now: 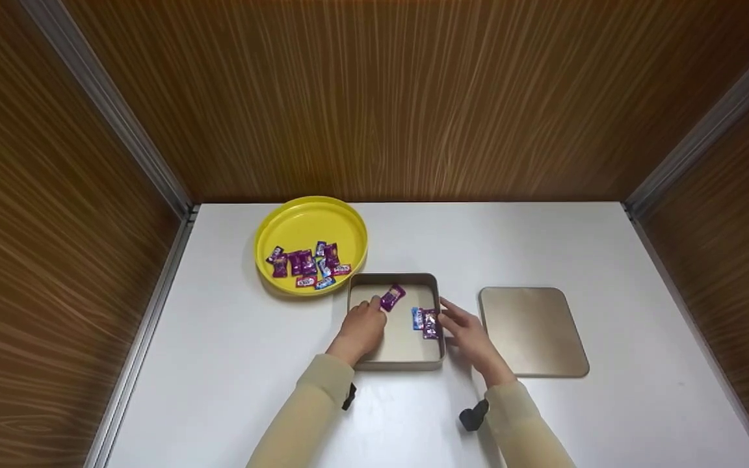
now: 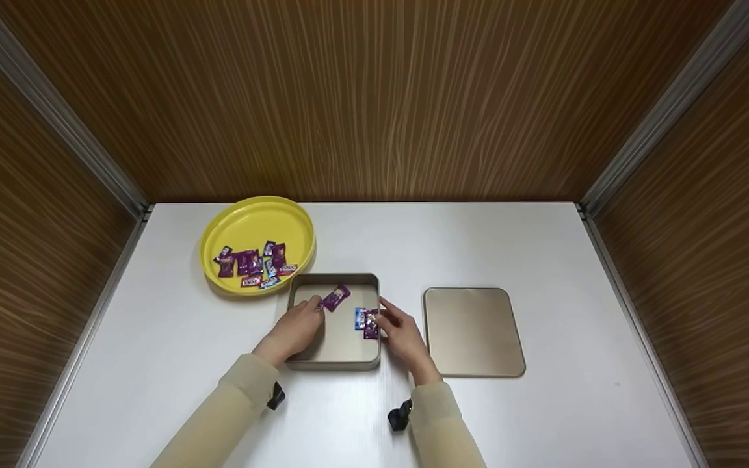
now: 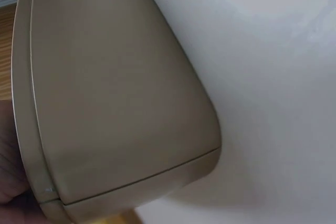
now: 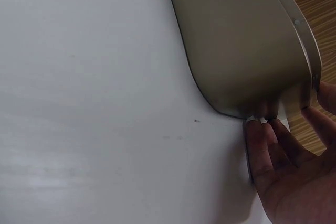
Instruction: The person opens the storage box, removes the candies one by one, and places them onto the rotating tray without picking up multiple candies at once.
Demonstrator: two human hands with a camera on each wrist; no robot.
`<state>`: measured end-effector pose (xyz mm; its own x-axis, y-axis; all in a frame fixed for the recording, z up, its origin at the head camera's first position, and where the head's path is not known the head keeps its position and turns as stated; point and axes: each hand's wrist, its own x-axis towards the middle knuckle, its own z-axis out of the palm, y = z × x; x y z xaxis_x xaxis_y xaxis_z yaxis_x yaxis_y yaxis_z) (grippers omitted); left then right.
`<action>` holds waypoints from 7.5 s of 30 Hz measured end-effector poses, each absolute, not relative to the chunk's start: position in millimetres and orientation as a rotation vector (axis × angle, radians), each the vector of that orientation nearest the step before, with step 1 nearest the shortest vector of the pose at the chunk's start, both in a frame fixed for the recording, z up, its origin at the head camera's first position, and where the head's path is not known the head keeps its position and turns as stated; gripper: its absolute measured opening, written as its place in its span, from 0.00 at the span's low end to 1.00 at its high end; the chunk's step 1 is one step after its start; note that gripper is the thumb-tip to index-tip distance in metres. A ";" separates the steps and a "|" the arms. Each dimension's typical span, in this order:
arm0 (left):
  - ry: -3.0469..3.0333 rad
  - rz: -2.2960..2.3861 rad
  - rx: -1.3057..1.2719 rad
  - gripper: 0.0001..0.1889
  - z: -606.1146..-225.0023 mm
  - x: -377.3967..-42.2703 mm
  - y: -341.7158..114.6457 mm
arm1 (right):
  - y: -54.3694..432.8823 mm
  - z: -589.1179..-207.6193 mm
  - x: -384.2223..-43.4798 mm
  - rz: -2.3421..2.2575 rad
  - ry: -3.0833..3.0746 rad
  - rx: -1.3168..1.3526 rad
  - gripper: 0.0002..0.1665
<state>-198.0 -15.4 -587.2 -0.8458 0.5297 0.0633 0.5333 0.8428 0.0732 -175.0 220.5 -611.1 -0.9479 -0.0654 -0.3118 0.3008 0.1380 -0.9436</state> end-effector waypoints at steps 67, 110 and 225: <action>-2.401 -1.234 -0.041 0.03 -571.0 -216.9 -103.8 | 222.5 -597.3 -149.2 -1.780 2.195 0.234 0.31; -2.410 -1.321 0.331 0.16 -574.7 -234.5 -142.8 | 222.3 -599.2 -149.6 -1.801 2.180 0.233 0.31; -3.107 -0.450 -0.860 0.05 -582.1 -188.7 -14.6 | 218.9 -599.1 -154.9 -1.944 2.097 0.260 0.31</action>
